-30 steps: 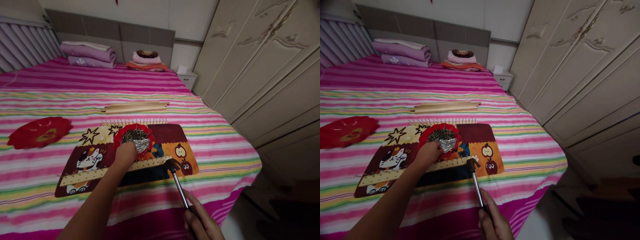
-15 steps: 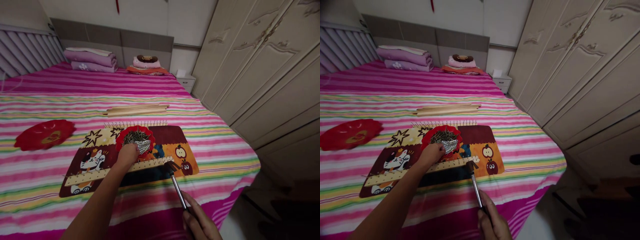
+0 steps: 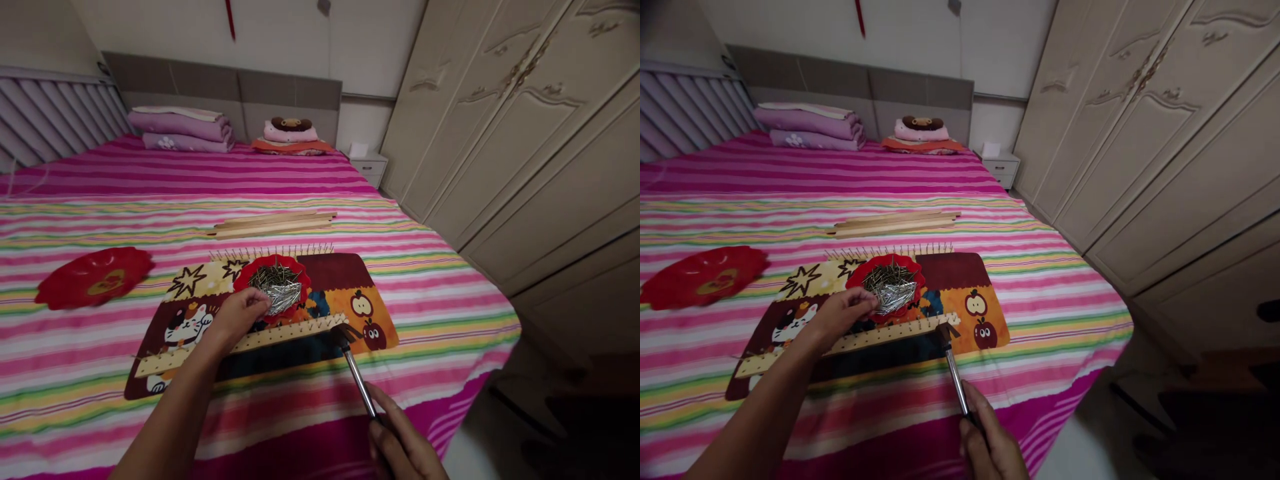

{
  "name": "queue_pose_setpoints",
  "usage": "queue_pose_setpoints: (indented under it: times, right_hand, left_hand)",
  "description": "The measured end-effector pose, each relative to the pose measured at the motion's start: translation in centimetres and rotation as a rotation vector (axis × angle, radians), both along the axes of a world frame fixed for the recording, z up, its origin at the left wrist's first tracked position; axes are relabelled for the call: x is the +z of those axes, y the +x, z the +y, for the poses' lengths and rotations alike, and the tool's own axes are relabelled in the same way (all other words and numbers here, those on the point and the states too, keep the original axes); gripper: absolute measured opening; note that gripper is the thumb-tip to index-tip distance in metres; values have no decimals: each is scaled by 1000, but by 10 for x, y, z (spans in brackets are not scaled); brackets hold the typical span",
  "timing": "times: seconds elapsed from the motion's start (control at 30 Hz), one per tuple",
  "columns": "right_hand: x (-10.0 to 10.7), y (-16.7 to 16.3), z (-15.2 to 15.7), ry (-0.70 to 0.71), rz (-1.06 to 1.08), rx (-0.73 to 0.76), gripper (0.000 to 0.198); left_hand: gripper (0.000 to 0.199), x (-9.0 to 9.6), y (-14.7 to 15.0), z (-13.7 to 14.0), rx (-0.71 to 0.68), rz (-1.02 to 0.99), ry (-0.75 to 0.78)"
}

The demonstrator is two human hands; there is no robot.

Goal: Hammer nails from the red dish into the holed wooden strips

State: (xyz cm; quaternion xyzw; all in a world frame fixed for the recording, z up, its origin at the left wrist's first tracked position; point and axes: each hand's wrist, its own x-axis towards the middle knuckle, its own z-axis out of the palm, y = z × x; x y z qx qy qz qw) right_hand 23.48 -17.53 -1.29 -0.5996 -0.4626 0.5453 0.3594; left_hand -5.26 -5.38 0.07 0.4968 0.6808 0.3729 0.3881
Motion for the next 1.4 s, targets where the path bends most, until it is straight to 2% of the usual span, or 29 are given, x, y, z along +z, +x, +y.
queue_pose_setpoints:
  times: [0.1, 0.2, 0.3, 0.37, 0.47, 0.73, 0.9, 1.0, 1.13, 1.27, 1.4]
  right_hand:
    - [-1, 2, 0, -44, 5, 18, 62]
    - [-1, 4, 1, -118, 7, 30, 64]
    - [0, 5, 2, -133, 7, 52, 64]
    - [0, 5, 3, -137, 21, 74, 66]
    - [-2, 6, 2, -153, 46, 102, 68]
    - [-7, 4, 0, -149, 73, 103, 67]
    - [-7, -1, -1, -150, 124, 53, 62]
    - [-6, -2, -2, -168, 129, 37, 61]
    - [-6, -1, -2, -179, 117, 92, 64]
    - [-8, 1, -2, -207, 130, 123, 70]
    - [-14, 0, -4, -213, 186, 114, 68]
  left_hand:
    - [21, 8, 1, -24, -51, 33, -40]
    - [11, 8, 4, -45, -127, 233, -129]
    - [13, -1, 11, -56, -184, 515, -214]
    - [14, -8, 18, -58, -202, 660, -212]
    - [13, -19, 29, -55, -199, 738, -187]
    - [15, -42, 41, -55, -104, 540, -115]
    - [9, -43, 40, -62, 32, 434, 79]
    - [14, -41, 47, -61, 159, 307, 150]
    - [20, -46, 62, -53, 271, 183, 141]
    - [23, -56, 69, -49, 352, 152, 164]
    - [23, -60, 69, -48, 343, 150, 181]
